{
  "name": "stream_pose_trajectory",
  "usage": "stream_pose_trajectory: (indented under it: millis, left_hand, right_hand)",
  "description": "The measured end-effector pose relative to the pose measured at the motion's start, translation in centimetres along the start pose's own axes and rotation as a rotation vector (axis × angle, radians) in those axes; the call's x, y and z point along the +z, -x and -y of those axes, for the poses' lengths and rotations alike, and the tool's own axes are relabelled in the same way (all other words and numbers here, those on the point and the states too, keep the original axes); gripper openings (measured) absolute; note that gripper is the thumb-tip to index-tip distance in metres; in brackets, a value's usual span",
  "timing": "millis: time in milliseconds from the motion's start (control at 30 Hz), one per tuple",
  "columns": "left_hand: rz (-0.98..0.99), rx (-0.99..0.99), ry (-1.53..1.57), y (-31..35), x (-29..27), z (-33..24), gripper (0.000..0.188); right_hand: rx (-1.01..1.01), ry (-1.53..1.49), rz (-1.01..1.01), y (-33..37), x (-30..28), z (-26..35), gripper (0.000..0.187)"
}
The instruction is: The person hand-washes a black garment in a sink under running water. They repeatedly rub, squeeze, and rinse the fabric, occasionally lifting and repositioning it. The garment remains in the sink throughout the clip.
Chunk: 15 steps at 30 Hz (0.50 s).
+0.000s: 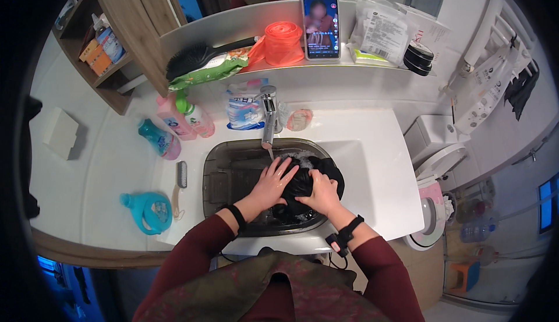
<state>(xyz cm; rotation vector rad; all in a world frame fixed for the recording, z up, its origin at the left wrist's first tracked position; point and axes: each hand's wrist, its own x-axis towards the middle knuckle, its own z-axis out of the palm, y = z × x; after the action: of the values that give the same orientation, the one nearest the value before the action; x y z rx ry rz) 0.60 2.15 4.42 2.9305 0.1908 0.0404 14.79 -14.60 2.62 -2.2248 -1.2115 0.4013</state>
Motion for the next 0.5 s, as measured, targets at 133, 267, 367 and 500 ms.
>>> stream_pose_trajectory:
  millis: [133, 267, 367, 500]
  left_hand:
    - [0.181, -0.256, 0.16, 3.1, 2.0, -1.9, 0.133]
    - [0.278, -0.27, -0.016, 4.1, 4.4, -1.3, 0.144]
    - [0.268, -0.336, -0.063, 2.6, 6.0, -0.3, 0.156]
    - [0.239, -0.396, -0.021, 0.7, 7.2, 1.9, 0.165]
  right_hand:
    - [-0.172, 0.381, 0.107, 2.9, 1.6, 1.3, 0.089]
    - [-0.209, 0.617, 0.25, 2.0, 4.1, 1.3, 0.096]
    - [-0.212, 0.666, 0.326, -1.0, 4.7, 0.8, 0.103]
    - [-0.228, 0.768, 0.388, -5.3, 5.1, 0.7, 0.116]
